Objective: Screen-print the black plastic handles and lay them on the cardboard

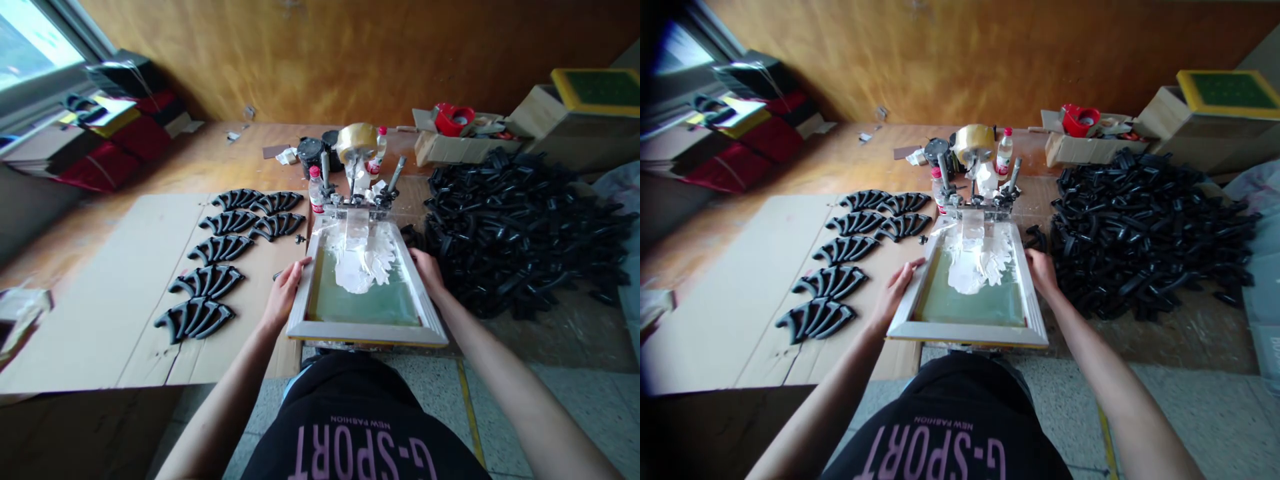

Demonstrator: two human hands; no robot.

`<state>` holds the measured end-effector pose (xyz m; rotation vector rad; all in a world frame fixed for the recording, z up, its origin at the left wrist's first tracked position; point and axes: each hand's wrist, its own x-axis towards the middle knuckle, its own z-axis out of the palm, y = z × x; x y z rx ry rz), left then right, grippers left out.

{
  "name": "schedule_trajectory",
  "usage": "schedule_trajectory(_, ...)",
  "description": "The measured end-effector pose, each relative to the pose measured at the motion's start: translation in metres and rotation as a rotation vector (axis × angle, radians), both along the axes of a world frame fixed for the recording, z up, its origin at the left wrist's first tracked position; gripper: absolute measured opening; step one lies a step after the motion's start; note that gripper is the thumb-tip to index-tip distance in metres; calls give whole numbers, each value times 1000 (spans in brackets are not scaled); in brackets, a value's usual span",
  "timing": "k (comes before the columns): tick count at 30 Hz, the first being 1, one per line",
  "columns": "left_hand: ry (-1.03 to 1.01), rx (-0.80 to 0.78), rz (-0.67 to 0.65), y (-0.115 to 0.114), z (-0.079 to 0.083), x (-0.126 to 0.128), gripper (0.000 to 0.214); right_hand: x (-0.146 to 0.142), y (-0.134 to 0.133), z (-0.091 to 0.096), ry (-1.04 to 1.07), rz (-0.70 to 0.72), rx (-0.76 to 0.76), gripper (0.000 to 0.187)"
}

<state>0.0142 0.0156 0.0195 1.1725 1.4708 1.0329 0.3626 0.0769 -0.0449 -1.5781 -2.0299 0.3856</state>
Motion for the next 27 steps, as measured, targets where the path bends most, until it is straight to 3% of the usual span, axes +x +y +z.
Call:
schedule_trajectory(3, -38, -111, -7, -8, -40, 0, 68, -13, 30, 19, 3, -147, 119, 40)
schedule_trajectory(6, -11, -160, 34, -6, -67, 4, 72, -59, 46, 36, -97, -24, 248, 61)
schedule_trajectory(8, 37, -174, 60, -3, -76, 5, 68, -89, 48, 41, -178, 84, 217, 52)
schedule_trajectory(12, 75, -183, 72, 0, -84, 3, 61, -110, 23, 35, -297, 258, 23, 12)
schedule_trajectory(18, 72, -149, 62, -1, -94, -1, 57, -81, -24, 40, -336, 688, -6, 25)
schedule_trajectory(20, 70, -144, 61, -1, -93, -1, 57, -78, -24, 43, -305, 694, -31, 22)
schedule_trajectory(24, 58, -140, 63, -2, -90, -1, 57, -83, -25, 30, -247, 510, 85, 27)
schedule_trajectory(27, 43, -154, 67, -2, -88, 0, 59, -81, -39, 16, -213, 577, 122, 33)
